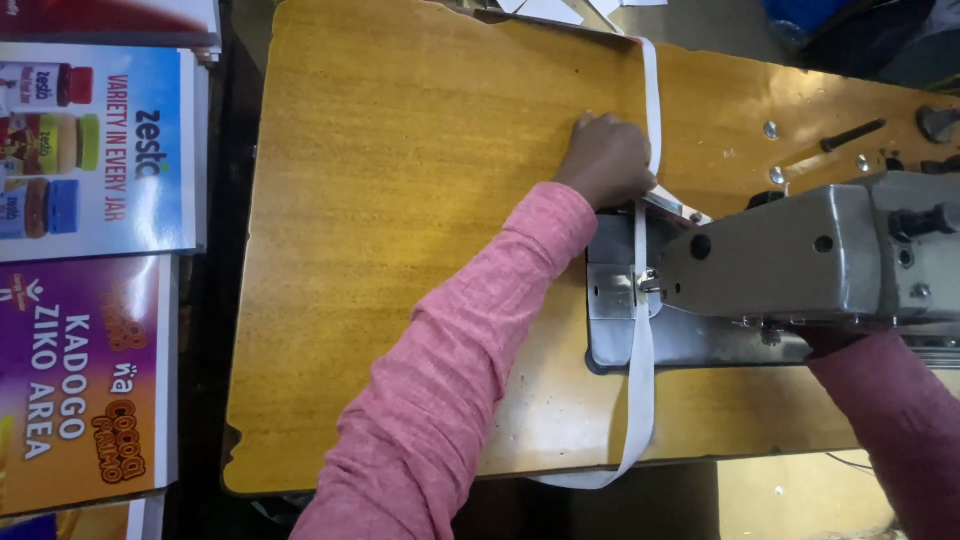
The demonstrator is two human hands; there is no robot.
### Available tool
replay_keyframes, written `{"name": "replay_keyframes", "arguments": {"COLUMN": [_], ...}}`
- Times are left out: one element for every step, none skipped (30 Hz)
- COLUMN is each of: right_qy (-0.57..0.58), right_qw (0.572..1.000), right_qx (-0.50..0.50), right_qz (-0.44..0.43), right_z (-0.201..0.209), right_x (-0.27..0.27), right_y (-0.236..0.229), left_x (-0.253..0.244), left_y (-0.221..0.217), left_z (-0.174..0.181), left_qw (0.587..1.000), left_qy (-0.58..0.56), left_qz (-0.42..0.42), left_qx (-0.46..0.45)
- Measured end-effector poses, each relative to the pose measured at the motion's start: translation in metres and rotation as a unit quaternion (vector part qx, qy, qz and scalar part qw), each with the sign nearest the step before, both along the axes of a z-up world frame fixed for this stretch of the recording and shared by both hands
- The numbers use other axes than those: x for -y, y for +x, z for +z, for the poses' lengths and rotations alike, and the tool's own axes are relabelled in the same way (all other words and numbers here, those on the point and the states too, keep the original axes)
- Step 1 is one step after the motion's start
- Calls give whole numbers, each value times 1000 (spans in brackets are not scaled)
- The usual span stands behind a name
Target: The person sits at a sewing machine and sews a white strip of fabric along the edge of various printed paper advertisements. They repeatedly pick up different flyers, align them under the needle, and guide them through the machine to stitch the fabric strip onto the paper.
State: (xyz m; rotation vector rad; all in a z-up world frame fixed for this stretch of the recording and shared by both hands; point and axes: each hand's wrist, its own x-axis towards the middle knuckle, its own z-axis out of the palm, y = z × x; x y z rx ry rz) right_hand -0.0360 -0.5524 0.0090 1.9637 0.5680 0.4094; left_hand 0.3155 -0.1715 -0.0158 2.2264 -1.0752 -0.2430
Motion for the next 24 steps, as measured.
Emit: {"name": "replay_keyframes", "arguments": {"right_qy": [-3, -6, -8, -10, -12, -14, -16, -18, -19, -21, -20, 308, 576, 578, 596, 612, 616, 630, 636, 637, 612, 569, 568, 611], "right_qw": [1000, 1000, 1000, 1000, 1000, 1000, 999, 999, 999, 999, 999, 885, 571, 569, 536, 501, 496, 556, 612, 609, 715, 798, 800, 767], "right_qx": [3, 6, 6, 7, 10, 13, 16, 20, 20, 20, 25, -114, -218, -217, -194, -170, -169, -145, -120, -121, -60, 3, 7, 13], "right_qz": [-4, -8, -11, -14, -19, -24, -29, -34, -36, -38, -40, -330, -544, -543, -566, -587, -588, -522, -454, -458, -333, -197, -194, -194], "right_z": [1, 3, 4, 5, 11, 18, 25, 42, 54, 61, 78, 94, 111, 99, 86, 73, 83, 93, 105, 86, 68, 52, 51, 50], "right_x": [-1, -8, -17, -26, -48, -71, -94, -115, -145, -183, -201, -218, -235, -217, -199, -181, -197, -213, -229, -231, -229, -227, -244, -261], "right_y": [3, 7, 10, 12, 18, 23, 28, 39, 45, 46, 45, 44, 41, 18, -4, -27, -34, -42, -51, -73, -91, -108, -114, -119], "left_x": [-2, 0, 2, 3, -6, -14, -23, -20, -18, -17, -19, -21, -24, -22, -21, -20, -27, -34, -41, -63, -83, -102, -116, -129], "left_y": [-1, 1, 1, 0, -3, -7, -10, -6, -5, -5, -6, -8, -13, -17, -23, -29, -40, -51, -66, -94, -119, -143, -176, -209], "left_z": [2, 1, -1, -3, 7, 17, 28, 26, 22, 19, 15, 12, 8, 0, -8, -16, -16, -17, -19, 2, 25, 49, 53, 55], "left_qw": [1000, 1000, 1000, 999, 1000, 998, 995, 995, 993, 990, 991, 990, 989, 990, 987, 977, 977, 971, 963, 964, 968, 971, 970, 973], "left_qy": [-5, -6, -11, -17, -16, -49, -82, -81, -97, -113, -113, -125, -136, -135, -128, -120, -117, -106, -96, -93, -106, -119, -122, -61], "left_qz": [-2, -2, 10, 22, 20, 20, 21, 19, 44, 69, 66, 58, 52, 50, 69, 88, 83, 95, 109, 106, 108, 110, 110, 100], "left_qx": [6, 7, -5, -18, -17, -36, -54, -52, -49, -45, -41, -23, -8, -6, 74, 154, 155, 193, 228, 225, 201, 176, 180, 197]}}
